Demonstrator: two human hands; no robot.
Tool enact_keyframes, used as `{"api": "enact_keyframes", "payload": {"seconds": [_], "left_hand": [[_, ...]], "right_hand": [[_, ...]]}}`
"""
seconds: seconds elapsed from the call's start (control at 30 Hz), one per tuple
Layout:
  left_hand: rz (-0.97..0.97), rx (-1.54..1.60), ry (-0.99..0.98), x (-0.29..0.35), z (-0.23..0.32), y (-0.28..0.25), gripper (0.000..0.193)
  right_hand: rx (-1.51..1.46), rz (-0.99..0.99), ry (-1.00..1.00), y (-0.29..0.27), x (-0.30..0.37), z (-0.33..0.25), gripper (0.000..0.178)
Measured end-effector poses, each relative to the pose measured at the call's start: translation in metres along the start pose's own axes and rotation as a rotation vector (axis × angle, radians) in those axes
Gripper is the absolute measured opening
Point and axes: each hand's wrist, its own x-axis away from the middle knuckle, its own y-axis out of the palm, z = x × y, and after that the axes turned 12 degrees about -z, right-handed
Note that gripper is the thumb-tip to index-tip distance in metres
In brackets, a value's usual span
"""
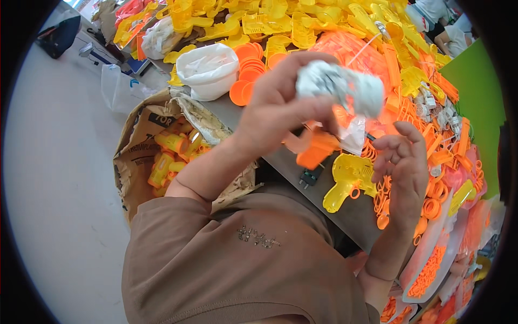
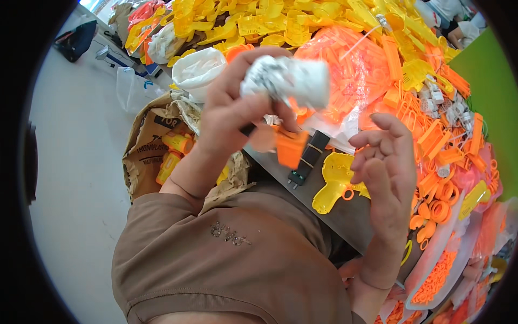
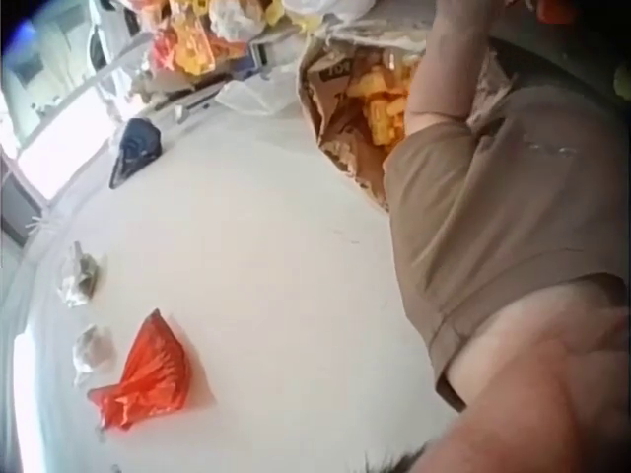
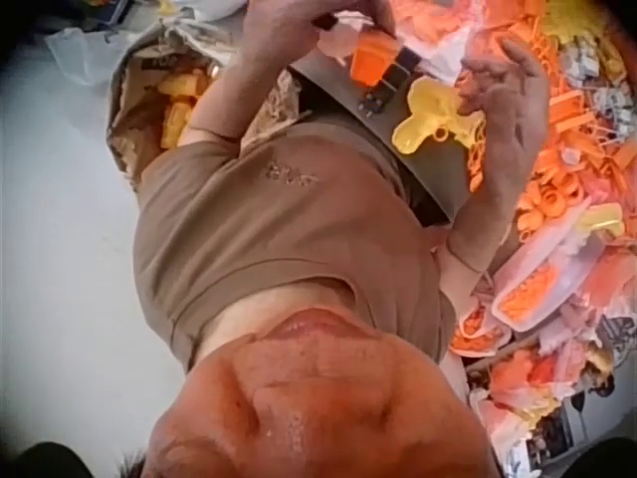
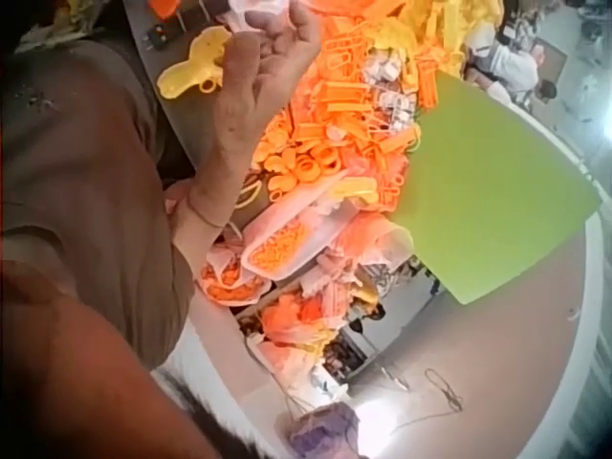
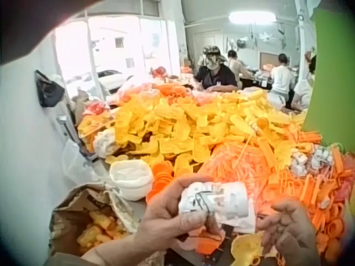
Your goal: The recorder is assembling yellow and orange plastic toy guns, fitting nozzles and internal components together.
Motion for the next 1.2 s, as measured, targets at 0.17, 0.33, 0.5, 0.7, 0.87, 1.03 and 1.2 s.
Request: {"api": "enact_keyframes", "payload": {"seconds": [0.17, 0.33, 0.5, 0.7, 0.87, 1.03, 1.2], "left_hand": [[0.15, 0.455, 0.092, -0.002, -0.017, -0.014, 0.035], [0.214, 0.438, 0.073, -0.005, -0.031, -0.008, 0.036], [0.208, 0.448, 0.135, -0.011, -0.027, 0.012, 0.034], [0.315, 0.482, 0.224, -0.01, 0.017, -0.019, 0.023], [0.278, 0.2, 0.466, -0.013, 0.074, -0.09, 0.016], [0.599, -0.151, 0.615, -0.013, 0.141, -0.213, 0.012], [0.735, -0.656, 0.709, -0.038, 0.217, -0.404, 0.03]], "right_hand": [[0.494, -0.153, -0.098, 0.018, -0.001, 0.026, 0.027], [0.825, -0.106, -0.33, 0.054, -0.015, 0.033, 0.029], [0.794, -0.042, -0.349, 0.065, -0.034, 0.05, 0.026], [0.849, -0.11, -0.329, 0.05, -0.011, 0.046, 0.019], [0.635, -0.279, 0.158, 0.009, 0.031, 0.057, 0.009], [0.377, -0.126, 0.447, -0.028, 0.071, 0.049, 0.007], [0.19, 0.071, 0.486, -0.046, 0.084, 0.049, 0.01]]}}
